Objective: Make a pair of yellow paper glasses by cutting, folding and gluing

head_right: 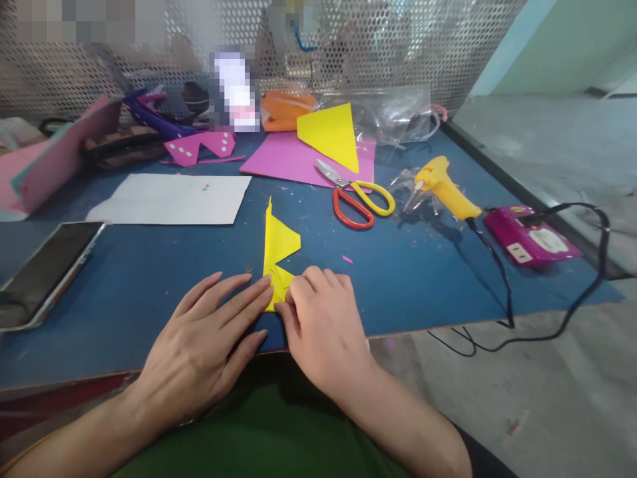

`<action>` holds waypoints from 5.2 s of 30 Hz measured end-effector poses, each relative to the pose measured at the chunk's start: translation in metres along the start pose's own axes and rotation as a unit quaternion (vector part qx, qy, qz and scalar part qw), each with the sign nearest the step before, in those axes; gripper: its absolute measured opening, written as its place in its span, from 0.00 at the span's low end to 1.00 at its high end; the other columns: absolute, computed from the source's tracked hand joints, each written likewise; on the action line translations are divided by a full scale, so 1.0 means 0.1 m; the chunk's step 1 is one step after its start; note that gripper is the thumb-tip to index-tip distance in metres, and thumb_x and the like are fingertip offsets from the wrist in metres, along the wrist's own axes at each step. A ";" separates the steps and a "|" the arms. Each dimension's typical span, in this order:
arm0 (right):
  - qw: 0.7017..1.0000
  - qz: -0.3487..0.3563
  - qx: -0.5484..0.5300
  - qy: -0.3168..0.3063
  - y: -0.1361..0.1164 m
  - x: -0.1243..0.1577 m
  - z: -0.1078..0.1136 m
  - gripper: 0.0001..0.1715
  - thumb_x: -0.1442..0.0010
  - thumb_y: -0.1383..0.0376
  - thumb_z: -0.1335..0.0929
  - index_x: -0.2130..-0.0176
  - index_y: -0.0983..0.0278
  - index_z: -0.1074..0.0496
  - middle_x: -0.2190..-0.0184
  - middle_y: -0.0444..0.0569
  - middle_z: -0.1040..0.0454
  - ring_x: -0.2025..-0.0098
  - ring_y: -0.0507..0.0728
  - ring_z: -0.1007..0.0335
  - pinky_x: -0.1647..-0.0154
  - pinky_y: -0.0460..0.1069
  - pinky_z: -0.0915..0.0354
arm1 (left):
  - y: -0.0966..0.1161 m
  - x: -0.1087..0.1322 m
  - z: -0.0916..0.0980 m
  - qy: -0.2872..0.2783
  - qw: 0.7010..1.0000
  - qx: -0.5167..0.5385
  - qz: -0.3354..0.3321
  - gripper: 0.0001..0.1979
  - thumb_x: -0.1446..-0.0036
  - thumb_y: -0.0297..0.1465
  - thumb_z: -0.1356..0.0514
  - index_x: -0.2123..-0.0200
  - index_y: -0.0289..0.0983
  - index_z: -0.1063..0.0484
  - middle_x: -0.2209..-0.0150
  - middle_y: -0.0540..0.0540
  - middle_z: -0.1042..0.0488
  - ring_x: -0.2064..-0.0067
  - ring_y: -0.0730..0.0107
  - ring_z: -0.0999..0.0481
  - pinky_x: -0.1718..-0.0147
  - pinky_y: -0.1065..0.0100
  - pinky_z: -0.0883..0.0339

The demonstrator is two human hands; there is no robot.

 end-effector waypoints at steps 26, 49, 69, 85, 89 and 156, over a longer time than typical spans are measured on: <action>1.000 0.014 0.016 0.004 -0.01 0.01 -0.01 0.10 0.35 0.67 0.34 0.70 0.61 0.35 0.69 0.45 0.31 0.64 0.58 0.35 0.62 0.53 0.45 | 0.12 0.16 -0.10 0.046 0.995 -0.016 -0.084 0.24 0.33 0.38 0.46 0.43 0.24 0.30 0.45 0.37 0.24 0.39 0.57 0.31 0.31 0.56 0.52; 0.958 0.194 0.076 0.196 -0.21 0.50 -0.22 0.20 0.36 0.72 0.38 0.46 0.72 0.30 0.53 0.59 0.19 0.50 0.59 0.23 0.49 0.54 0.37 | 0.13 0.31 -0.12 0.114 0.993 -0.027 -0.017 0.20 0.36 0.33 0.45 0.44 0.31 0.29 0.42 0.44 0.25 0.41 0.63 0.27 0.29 0.57 0.65; 0.948 0.238 0.088 0.190 -0.13 0.48 -0.21 0.17 0.36 0.71 0.39 0.51 0.69 0.26 0.53 0.53 0.19 0.46 0.55 0.24 0.48 0.51 0.35 | 0.14 0.32 -0.12 0.118 0.989 -0.082 0.036 0.19 0.33 0.36 0.45 0.42 0.39 0.29 0.47 0.54 0.22 0.48 0.69 0.22 0.29 0.61 0.74; 0.960 0.184 0.079 0.197 -0.10 0.46 -0.13 0.16 0.37 0.71 0.38 0.52 0.69 0.26 0.57 0.50 0.17 0.53 0.58 0.20 0.43 0.55 0.42 | 0.13 0.25 -0.14 0.104 0.993 -0.053 -0.014 0.20 0.35 0.38 0.43 0.44 0.34 0.27 0.46 0.48 0.22 0.47 0.65 0.23 0.28 0.58 0.68; 0.957 0.212 0.101 0.170 -0.11 0.43 -0.05 0.15 0.34 0.73 0.38 0.51 0.72 0.27 0.56 0.52 0.17 0.54 0.58 0.21 0.44 0.56 0.42 | 0.09 0.19 -0.09 0.065 0.998 -0.005 -0.021 0.16 0.32 0.33 0.46 0.47 0.34 0.25 0.47 0.47 0.21 0.47 0.61 0.24 0.30 0.54 0.58; 0.993 0.048 -0.066 0.083 0.17 0.01 0.29 0.14 0.33 0.68 0.36 0.48 0.61 0.30 0.52 0.49 0.20 0.48 0.57 0.25 0.40 0.60 0.36 | -0.52 -0.07 0.03 0.003 0.937 0.226 0.267 0.19 0.44 0.40 0.36 0.50 0.40 0.28 0.57 0.46 0.20 0.60 0.64 0.20 0.64 0.64 0.24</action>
Point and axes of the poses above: each hand's wrist, its own x-axis away from the middle knuckle, its own z-axis out of the back of the hand, y = z × x, the point moved 4 cm from there along -x, towards the middle knuckle
